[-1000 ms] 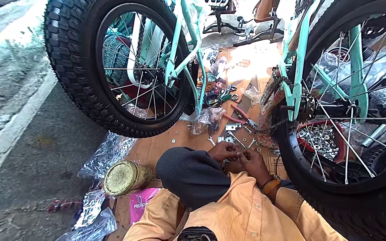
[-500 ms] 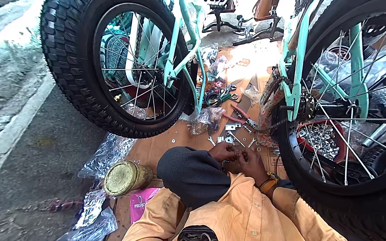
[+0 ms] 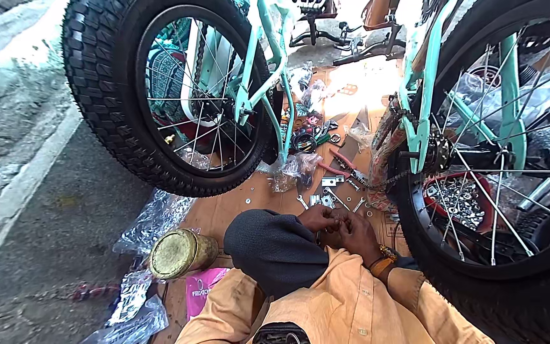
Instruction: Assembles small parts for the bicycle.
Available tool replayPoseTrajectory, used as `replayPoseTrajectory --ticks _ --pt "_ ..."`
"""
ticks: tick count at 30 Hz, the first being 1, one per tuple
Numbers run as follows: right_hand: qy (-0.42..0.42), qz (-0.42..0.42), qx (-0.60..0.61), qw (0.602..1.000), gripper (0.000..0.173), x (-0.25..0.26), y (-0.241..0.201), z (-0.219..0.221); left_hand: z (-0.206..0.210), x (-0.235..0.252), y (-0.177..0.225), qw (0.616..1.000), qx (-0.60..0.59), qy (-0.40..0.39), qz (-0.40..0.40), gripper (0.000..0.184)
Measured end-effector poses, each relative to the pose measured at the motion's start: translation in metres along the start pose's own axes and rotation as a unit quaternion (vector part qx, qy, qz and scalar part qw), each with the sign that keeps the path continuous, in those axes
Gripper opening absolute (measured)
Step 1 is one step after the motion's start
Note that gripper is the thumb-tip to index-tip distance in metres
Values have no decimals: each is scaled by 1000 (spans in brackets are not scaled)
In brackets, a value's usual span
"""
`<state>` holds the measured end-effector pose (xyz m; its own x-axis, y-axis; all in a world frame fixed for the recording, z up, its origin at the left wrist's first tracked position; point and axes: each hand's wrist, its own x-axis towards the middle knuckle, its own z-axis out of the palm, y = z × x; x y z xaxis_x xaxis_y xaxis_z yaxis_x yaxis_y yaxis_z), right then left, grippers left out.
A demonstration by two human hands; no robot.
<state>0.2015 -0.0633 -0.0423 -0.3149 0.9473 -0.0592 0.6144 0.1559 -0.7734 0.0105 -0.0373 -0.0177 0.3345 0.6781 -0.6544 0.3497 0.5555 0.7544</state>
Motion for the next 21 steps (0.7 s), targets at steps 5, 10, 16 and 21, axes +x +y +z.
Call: replayPoseTrajectory --ticks 5,10,16,21 --pt "-11 -2 -21 1000 10 0 -1 1 0 0 2 999 28 12 -23 17" --pt "-26 -6 -43 999 10 1 -2 2 -1 6 -3 996 84 14 -14 17" --pt "-23 2 -11 1000 15 0 -2 -2 -3 7 -4 996 89 -7 9 18" --pt "-3 -4 -28 1000 10 -1 0 2 -3 4 -5 995 97 -6 15 20"
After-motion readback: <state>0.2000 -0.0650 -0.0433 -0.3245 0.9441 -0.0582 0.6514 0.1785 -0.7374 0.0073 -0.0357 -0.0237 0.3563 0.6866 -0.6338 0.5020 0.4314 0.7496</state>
